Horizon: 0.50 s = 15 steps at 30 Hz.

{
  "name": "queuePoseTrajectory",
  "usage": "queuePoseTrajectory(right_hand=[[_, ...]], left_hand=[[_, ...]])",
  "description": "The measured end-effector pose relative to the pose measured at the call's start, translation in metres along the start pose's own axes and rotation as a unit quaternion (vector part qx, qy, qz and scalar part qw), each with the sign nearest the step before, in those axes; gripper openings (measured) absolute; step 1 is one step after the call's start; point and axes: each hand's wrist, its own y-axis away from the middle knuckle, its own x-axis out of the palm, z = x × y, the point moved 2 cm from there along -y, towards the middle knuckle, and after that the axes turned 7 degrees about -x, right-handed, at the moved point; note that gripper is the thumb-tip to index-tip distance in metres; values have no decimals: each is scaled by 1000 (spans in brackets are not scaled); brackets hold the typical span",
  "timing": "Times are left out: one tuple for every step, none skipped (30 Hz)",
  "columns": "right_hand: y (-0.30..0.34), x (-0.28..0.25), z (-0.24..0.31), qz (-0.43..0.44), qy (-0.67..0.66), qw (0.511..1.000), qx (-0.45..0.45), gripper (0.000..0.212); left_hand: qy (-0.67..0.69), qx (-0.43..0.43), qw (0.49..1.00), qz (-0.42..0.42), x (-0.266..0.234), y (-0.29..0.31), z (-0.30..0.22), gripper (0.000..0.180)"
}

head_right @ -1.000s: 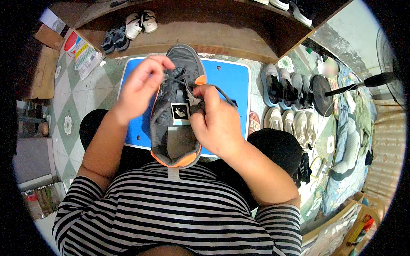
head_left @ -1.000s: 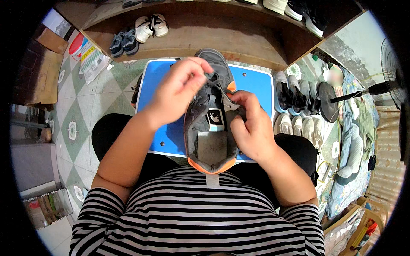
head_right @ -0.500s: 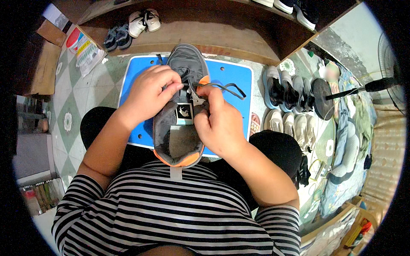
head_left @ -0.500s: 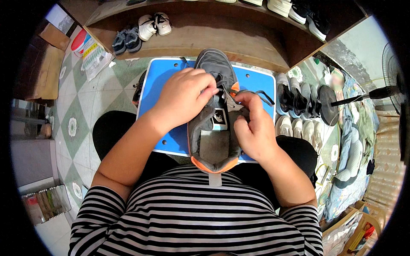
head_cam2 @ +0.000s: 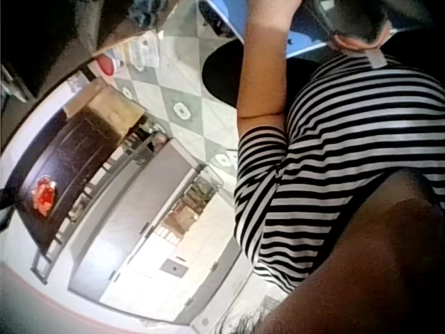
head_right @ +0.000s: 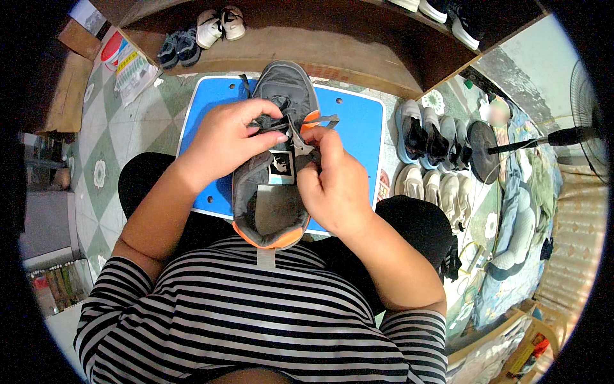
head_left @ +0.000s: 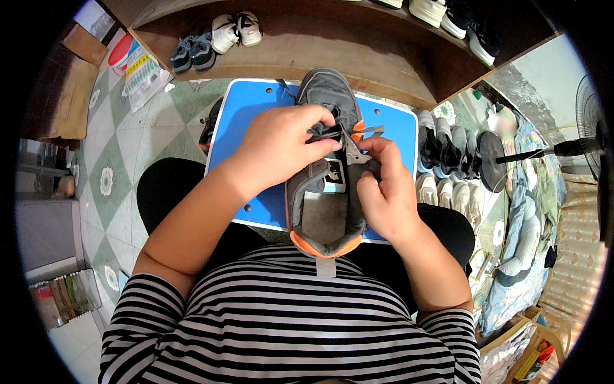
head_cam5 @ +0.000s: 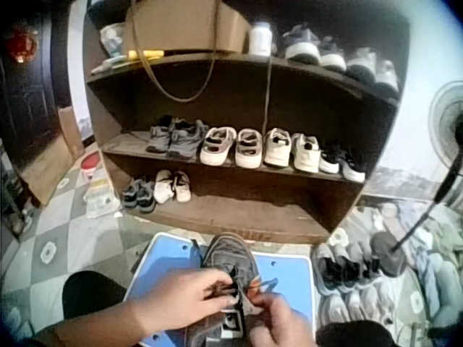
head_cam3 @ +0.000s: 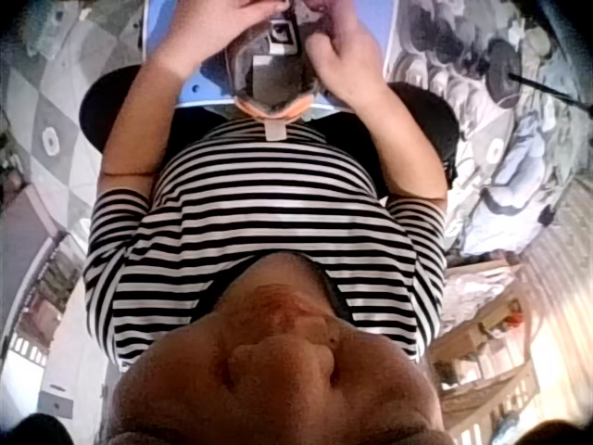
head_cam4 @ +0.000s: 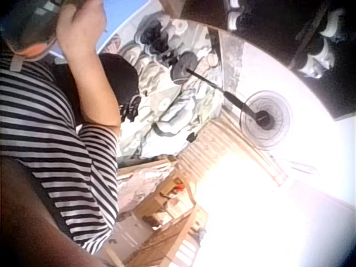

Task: The person removes the laces from two different sneakers by hand, pulling the strings through the eyelets one at a time while the shoes are placed on a small blue stool.

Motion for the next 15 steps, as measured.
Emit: queuePoseTrajectory(right_hand=[[0, 0, 0, 3, -4, 1000, 9, 35], [1, 0, -1, 8, -7, 1000, 17, 35], [1, 0, -1, 12, -10, 1000, 26, 34], [1, 0, -2, 4, -17, 1000, 20, 34], [1, 1, -3, -5, -23, 1000, 13, 33], [1, 1, -3, -14, -30, 999, 7, 33], [1, 1, -4, -11, -40, 999, 12, 34], [2, 1, -7, -11, -50, 998, 20, 35], [2, 1, -9, -10, -60, 998, 28, 36], [3, 1, -11, -1, -134, 987, 86, 37], [3, 2, -11, 11, -207, 968, 141, 38], [2, 2, -11, 22, -278, 940, 194, 39], [-1, -1, -7, 51, -300, 926, 224, 45], [-3, -3, -6, 48, -323, 914, 240, 45], [-4, -4, -6, 45, -347, 901, 256, 44]], left_hand=[[-35, 18, 999, 5, -1, 0, 0, 19], [-70, 35, 997, 10, -1, 0, -1, 19], [-84, 18, 996, 27, -3, -1, -5, 17], [-28, 39, 999, 8, -4, -1, -4, 16], [27, 60, 998, -12, -5, -3, 0, 15], [81, 81, 993, -32, -6, -5, 5, 14], [160, 121, 978, -53, -5, -9, 13, 10], [264, 136, 953, -56, -7, -10, 9, 6], [360, 75, 930, -16, -11, -9, 7, 7], [450, 12, 893, 25, -12, -7, 8, 7], [422, -10, 906, 29, -11, -6, 10, 8], [394, -32, 918, 33, -9, -5, 13, 8], [365, -55, 929, 37, -7, -3, 16, 9], [187, 11, 980, -63, -5, -3, 8, 14], [133, 21, 990, -49, -4, -3, 7, 16]])
